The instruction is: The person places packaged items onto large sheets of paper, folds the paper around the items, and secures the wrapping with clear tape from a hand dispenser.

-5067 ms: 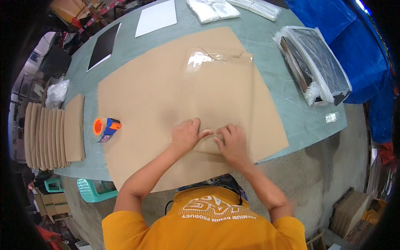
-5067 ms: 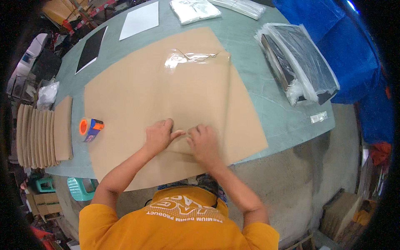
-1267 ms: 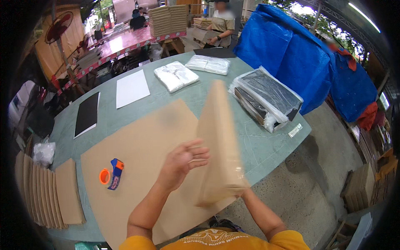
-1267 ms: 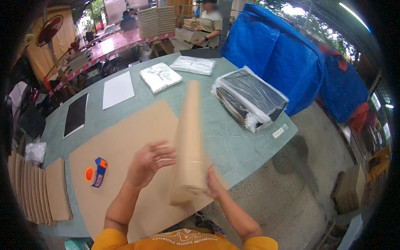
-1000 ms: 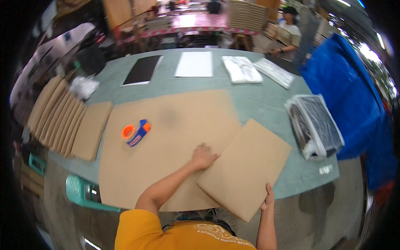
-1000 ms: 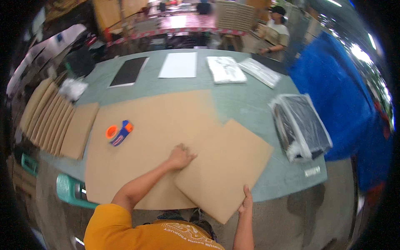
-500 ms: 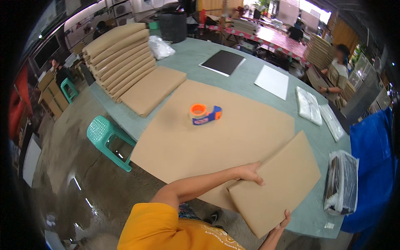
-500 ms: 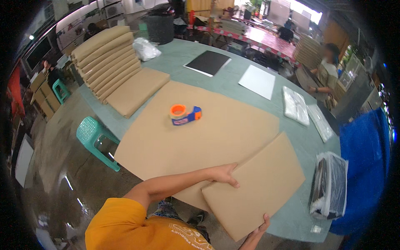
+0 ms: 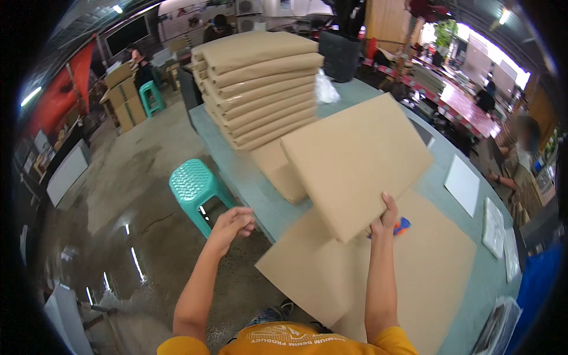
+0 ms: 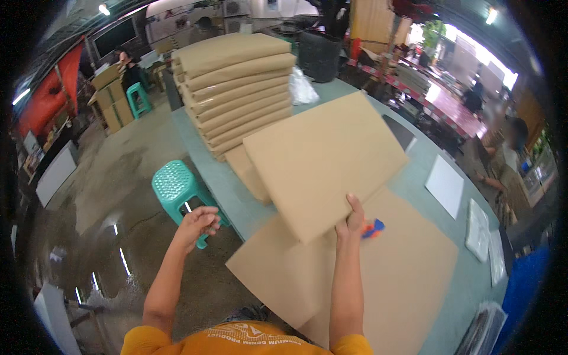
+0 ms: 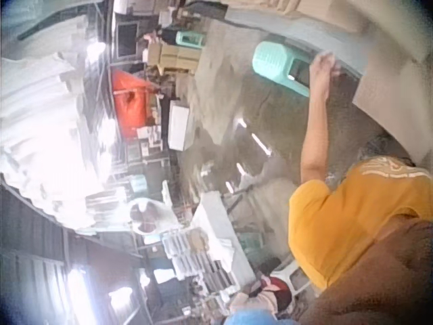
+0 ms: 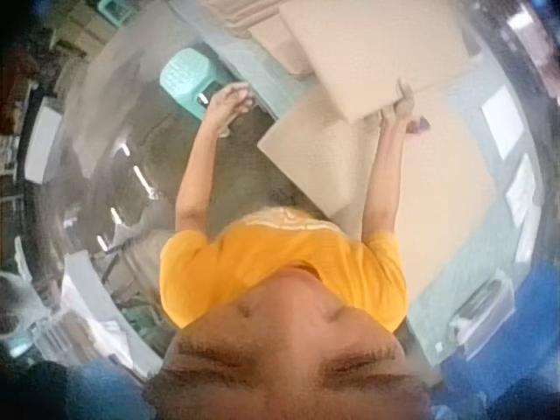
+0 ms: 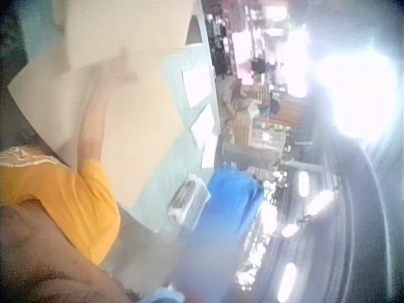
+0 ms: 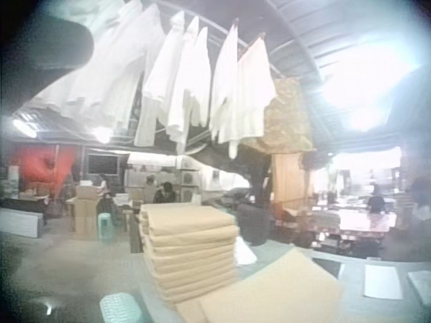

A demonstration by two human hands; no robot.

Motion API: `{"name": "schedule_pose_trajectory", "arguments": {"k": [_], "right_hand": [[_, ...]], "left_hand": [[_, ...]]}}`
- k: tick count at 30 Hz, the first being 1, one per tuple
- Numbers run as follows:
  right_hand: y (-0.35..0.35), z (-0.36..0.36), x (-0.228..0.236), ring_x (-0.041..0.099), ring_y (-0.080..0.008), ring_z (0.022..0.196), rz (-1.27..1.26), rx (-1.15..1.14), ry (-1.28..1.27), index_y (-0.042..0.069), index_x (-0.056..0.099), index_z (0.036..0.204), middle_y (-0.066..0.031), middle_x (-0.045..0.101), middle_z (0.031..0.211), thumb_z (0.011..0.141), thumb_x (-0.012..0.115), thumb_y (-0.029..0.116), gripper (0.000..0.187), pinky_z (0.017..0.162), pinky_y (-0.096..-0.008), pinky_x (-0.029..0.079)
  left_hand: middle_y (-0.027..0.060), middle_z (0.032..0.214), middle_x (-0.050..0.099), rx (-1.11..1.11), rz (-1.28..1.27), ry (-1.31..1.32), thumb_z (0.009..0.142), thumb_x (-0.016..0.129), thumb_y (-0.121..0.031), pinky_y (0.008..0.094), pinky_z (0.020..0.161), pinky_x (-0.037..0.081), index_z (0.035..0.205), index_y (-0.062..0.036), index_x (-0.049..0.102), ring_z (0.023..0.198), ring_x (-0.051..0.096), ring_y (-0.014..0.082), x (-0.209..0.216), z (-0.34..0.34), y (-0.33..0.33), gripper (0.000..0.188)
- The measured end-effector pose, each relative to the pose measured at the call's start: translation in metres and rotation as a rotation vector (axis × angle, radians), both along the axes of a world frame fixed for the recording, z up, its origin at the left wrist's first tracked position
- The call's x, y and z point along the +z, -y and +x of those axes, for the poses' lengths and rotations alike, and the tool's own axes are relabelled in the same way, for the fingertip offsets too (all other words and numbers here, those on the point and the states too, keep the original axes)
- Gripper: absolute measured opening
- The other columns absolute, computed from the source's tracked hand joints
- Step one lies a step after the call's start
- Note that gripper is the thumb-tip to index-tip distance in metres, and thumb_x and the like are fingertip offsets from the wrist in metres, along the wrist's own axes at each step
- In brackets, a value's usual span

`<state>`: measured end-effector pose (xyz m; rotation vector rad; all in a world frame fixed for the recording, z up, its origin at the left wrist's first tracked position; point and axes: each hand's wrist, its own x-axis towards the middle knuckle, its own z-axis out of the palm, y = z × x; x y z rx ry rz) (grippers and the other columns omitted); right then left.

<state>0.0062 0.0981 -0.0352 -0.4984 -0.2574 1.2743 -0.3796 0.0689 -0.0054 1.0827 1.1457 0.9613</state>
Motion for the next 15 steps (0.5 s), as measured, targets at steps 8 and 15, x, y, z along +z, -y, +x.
{"name": "schedule_pose_trajectory", "arguments": {"k": [8, 15], "right_hand": [[-0.170, -0.148, -0.094, 0.025, -0.0339, 0.128, -0.456, -0.372, 0.761, -0.008, 0.004, 0.137, -0.0243, 0.020, 0.140, 0.082, 0.059, 0.017, 0.082, 0.106, -0.0389, 0.021], [-0.160, -0.188, -0.114, 0.006, -0.0333, 0.136, -0.442, -0.420, 1.112, -0.008, 0.001, 0.137, -0.0249, 0.005, 0.145, 0.082, 0.055, 0.014, 0.080, 0.110, -0.0356, 0.006]], "left_hand": [[0.0041, 0.086, 0.059, 0.332, -0.241, -0.194, 0.086, 0.057, -0.017, 0.0249, 0.062, 0.047, 0.106, -0.0011, 0.055, 0.072, 0.056, 0.0108, -0.088, -0.116, 0.026, 0.026], [0.0038, 0.086, 0.059, 0.308, -0.407, -0.182, 0.087, 0.054, -0.015, 0.0261, 0.062, 0.048, 0.107, -0.0014, 0.054, 0.073, 0.057, 0.0118, -0.119, -0.104, 0.008, 0.025]]}}
